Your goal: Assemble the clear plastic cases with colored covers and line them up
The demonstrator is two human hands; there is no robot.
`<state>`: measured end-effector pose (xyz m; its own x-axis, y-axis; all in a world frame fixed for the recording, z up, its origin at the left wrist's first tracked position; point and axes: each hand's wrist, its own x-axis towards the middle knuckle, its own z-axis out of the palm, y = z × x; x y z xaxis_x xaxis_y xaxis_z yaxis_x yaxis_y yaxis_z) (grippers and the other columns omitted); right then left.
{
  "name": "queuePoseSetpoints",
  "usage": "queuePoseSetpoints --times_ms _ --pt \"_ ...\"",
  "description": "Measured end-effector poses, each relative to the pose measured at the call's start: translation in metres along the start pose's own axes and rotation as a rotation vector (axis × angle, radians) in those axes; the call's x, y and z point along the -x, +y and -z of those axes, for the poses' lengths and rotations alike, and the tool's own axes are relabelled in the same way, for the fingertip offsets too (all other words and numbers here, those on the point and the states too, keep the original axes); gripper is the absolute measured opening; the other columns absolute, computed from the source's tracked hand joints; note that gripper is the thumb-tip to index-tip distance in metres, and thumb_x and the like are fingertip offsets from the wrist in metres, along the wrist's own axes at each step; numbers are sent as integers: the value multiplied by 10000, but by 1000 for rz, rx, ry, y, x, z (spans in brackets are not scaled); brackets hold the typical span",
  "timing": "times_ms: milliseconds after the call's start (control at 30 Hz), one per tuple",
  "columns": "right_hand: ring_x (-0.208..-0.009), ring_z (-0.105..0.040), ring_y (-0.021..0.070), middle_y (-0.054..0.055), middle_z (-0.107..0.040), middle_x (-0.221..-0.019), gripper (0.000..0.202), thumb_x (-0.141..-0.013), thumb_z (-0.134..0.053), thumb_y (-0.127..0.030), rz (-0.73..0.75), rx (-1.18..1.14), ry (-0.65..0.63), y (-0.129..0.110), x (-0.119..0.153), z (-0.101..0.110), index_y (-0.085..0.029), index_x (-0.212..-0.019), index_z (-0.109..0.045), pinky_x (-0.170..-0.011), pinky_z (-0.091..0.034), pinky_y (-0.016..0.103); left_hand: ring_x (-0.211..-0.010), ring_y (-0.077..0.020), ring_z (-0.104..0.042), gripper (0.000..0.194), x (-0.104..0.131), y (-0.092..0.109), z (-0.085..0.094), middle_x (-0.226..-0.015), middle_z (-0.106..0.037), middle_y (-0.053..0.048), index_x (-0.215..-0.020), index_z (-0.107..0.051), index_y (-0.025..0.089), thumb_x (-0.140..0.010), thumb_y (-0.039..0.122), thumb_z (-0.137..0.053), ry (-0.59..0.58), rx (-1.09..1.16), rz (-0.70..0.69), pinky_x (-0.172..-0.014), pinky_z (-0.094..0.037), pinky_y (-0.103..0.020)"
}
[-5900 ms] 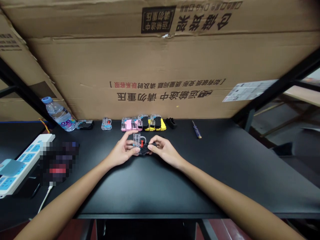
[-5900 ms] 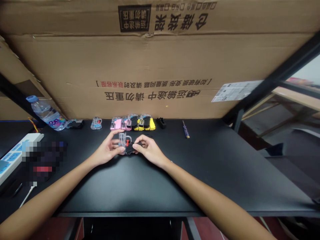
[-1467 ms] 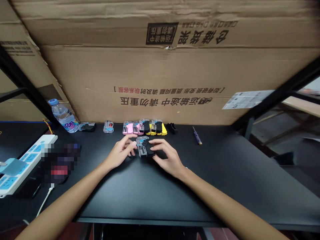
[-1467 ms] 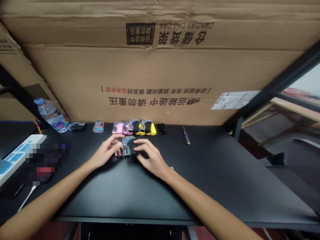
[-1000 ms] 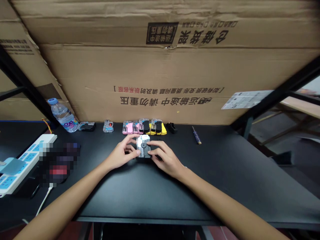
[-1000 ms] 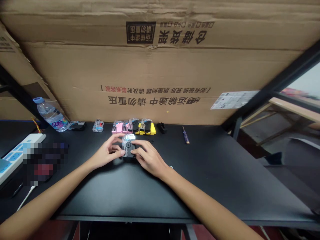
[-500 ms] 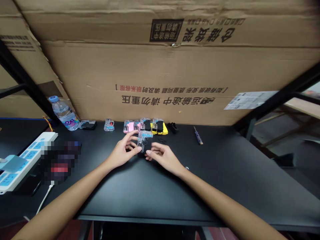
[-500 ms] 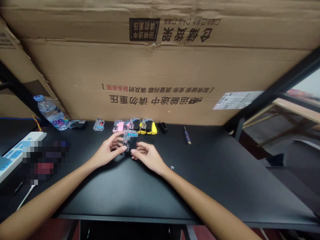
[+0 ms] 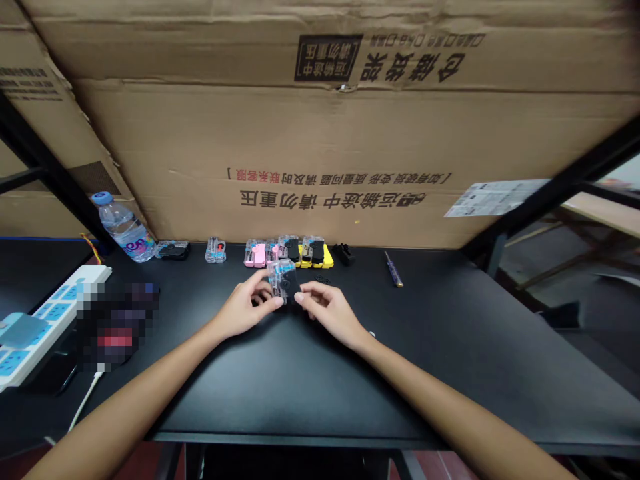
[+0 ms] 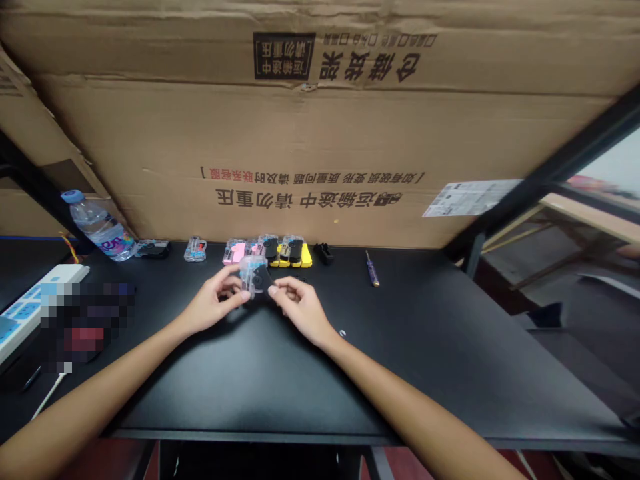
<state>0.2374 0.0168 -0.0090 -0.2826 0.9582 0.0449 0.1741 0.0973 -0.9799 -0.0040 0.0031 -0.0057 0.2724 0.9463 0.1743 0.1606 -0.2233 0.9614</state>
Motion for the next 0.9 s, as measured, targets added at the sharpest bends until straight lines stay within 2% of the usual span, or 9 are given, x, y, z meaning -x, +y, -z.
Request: queuePoseSetpoints --times_ms 100,167,300,367,467,600,733,900 --pt "-553 -509 145 -15 -597 -669 509 -890 -729 -696 25 -28 137 -2 -1 3 -197 -990 -717 -558 -461 299 -783 -159 -674 532 -2 2 4 -955 -746 -32 -1368 -583 218 -930 469 -749 158 37 -3 -712 -510 -275" --pt "-554 -512 152 -5 -603 -665 530 -873 -728 -720 27 -12 125 -4 -1 2 -200 -970 -735 -556 -470 307 -805 -164 -683 561 -2 1 6 -971 -749 -37 -1392 -568 218 -929 472 -758 186 32 4 -738 -517 -280" --pt "-609 -561 169 19 -661 -717 499 -854 -771 -676 23 43 -32 -3 1 -3 -189 -961 -764 -590 -495 315 -751 -164 -667 659 1 -2 -1 -882 -740 -8 -1503 -507 227 -932 437 -762 -13 -57 2 -707 -504 -281" --pt "-647 -594 177 30 -686 -744 481 -887 -749 -648 19 46 -75 -1 2 -4 -177 -981 -771 -627 -517 321 -733 -161 -651 705 3 -2 -5 -842 -723 9 -1557 -451 228 -944 417 -744 -63 -70 -4 -700 -499 -281" --pt "-679 -628 185 45 -714 -766 488 -918 -721 -626 -1 49 -120 1 2 -4 -157 -1034 -785 -669 -545 330 -747 -155 -652 769 2 -2 -6 -862 -711 15 -1606 -371 237 -948 411 -730 -47 -23 6 -725 -517 -288" --pt "-677 -644 187 46 -734 -776 573 -900 -742 -611 -15 39 -133 3 0 -5 -129 -1210 -765 -672 -561 338 -751 -152 -658 806 1 -5 -4 -886 -703 5 -1616 -334 233 -944 423 -738 -13 54 37 -733 -547 -297" --pt "-637 -639 179 39 -728 -748 560 -871 -773 -625 -36 6 -105 6 -1 -6 -137 -1146 -755 -653 -567 338 -792 -169 -694 709 0 -10 -6 -932 -716 -20 -1529 -444 229 -939 468 -756 26 128 73 -734 -570 -304" --pt "-585 -602 160 16 -692 -709 571 -811 -818 -663 -71 -73 -66 6 -2 -4 -161 -1063 -715 -617 -544 326 -814 -174 -727 466 -2 -9 -14 -979 -757 -66 -1176 -681 175 -907 543 -778 31 182 124 -728 -579 -289"
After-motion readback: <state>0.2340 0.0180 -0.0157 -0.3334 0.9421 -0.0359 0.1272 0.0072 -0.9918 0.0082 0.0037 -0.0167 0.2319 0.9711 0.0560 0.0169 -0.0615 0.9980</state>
